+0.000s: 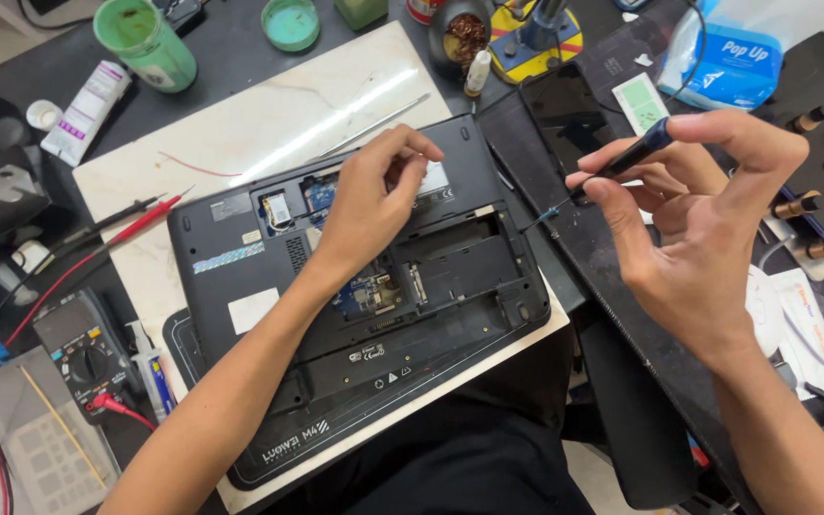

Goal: The person disassembles the casing of a laptop using a screwdriver and removes internal components by hand.

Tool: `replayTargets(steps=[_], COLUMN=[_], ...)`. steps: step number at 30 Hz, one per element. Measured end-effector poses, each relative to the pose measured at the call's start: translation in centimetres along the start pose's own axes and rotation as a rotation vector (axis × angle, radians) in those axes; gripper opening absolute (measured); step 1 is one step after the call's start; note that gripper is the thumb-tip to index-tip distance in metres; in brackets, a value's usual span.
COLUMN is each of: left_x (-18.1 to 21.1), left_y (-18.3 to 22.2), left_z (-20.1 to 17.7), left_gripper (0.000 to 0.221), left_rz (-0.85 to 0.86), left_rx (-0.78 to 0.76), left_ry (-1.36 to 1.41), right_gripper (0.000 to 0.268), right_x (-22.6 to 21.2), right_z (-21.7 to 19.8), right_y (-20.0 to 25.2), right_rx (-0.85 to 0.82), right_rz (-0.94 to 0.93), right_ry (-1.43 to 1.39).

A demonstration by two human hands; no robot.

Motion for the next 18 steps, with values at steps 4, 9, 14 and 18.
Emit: replayTargets(steps=[4, 9, 14, 18], left_x=[0.7, 1.5, 1.9, 2.4], left_y=[0.5, 0.8, 0.8, 0.9], left_z=[1.1, 1.5, 1.9, 2.7], left_gripper=[0.011, 0.010, 0.011, 0.012], left_rz=[0.095, 0.109, 0.107, 0.121], left_rx=[-0.007, -0.037, -0.056, -0.114], left_ry=[-0.010, 0.025, 0.040, 0.019], right_gripper=[0.056, 0.060, 0.067, 0.059], right_x=[1.0, 1.4, 1.1, 0.4], right_z=[0.3, 0.7, 0.2, 1.2], right_y=[0.6, 0.8, 0.9, 0.5], right_rx=[-0.006, 0.000, 0.092, -0.018], right_rz=[0.009, -0.044, -0.117, -0.093], right_ry=[0.012, 0.049, 0.086, 0.033])
Point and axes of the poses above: each hand's wrist, its own y-axis away from the middle knuckle, its own z-axis out of the palm, x = y × z, the point moved 10 cm from there along -y, towards the middle knuckle, and after that the axes turned 13 degrees about x, right-handed, at the moved point
